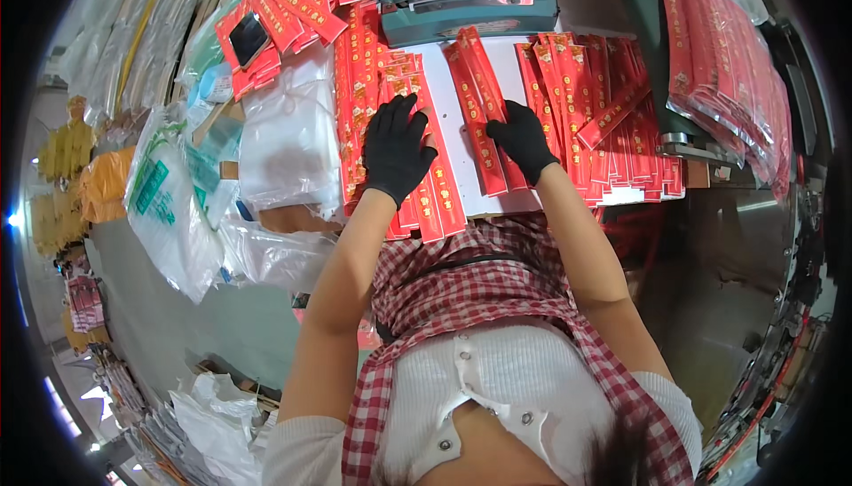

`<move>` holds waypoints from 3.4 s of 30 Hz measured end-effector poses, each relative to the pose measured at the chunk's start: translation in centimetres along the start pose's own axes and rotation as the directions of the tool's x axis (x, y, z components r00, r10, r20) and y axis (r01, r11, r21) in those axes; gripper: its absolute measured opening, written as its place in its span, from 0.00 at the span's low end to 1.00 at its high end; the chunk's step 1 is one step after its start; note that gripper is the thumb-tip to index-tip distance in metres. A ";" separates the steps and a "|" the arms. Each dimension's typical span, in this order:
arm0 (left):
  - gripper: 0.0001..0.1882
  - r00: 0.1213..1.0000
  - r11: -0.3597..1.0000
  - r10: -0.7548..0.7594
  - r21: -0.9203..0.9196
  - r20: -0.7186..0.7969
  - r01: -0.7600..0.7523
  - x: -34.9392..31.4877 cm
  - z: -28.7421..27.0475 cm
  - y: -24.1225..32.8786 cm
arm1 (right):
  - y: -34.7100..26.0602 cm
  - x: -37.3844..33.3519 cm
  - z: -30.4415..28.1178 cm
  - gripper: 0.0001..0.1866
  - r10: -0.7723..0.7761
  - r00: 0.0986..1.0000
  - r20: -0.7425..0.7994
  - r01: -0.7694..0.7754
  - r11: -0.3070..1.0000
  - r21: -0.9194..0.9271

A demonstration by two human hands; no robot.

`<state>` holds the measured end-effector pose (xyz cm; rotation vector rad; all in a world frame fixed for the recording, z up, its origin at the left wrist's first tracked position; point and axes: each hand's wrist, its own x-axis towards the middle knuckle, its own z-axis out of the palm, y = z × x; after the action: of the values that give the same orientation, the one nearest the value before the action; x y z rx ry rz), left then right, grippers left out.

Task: The person is packaging stacks of red envelopes into plastic bags and sealing them using a heat sealer.

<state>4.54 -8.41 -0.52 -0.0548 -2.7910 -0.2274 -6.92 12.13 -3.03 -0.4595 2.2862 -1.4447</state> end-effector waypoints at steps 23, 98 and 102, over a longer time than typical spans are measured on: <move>0.29 0.856 0.835 -0.460 0.442 0.236 0.327 2.5 -0.4 6.4 | -0.5 -3.9 -0.3 0.16 0.016 0.992 -0.123 0.004 0.987 0.160; 0.27 0.593 -0.453 -0.193 -0.607 0.782 0.653 6.9 0.8 11.8 | -3.1 -3.3 -9.3 0.27 -0.016 0.877 0.481 -0.305 0.755 0.581; 0.27 0.669 -0.620 -0.113 -0.578 0.734 0.530 5.2 0.9 13.0 | -1.2 -5.0 -8.8 0.34 -0.073 0.863 0.499 -0.329 0.668 0.667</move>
<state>0.25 4.66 2.38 0.7494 -1.2557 -3.0093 -6.85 20.83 2.21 -0.3293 1.1524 -1.7671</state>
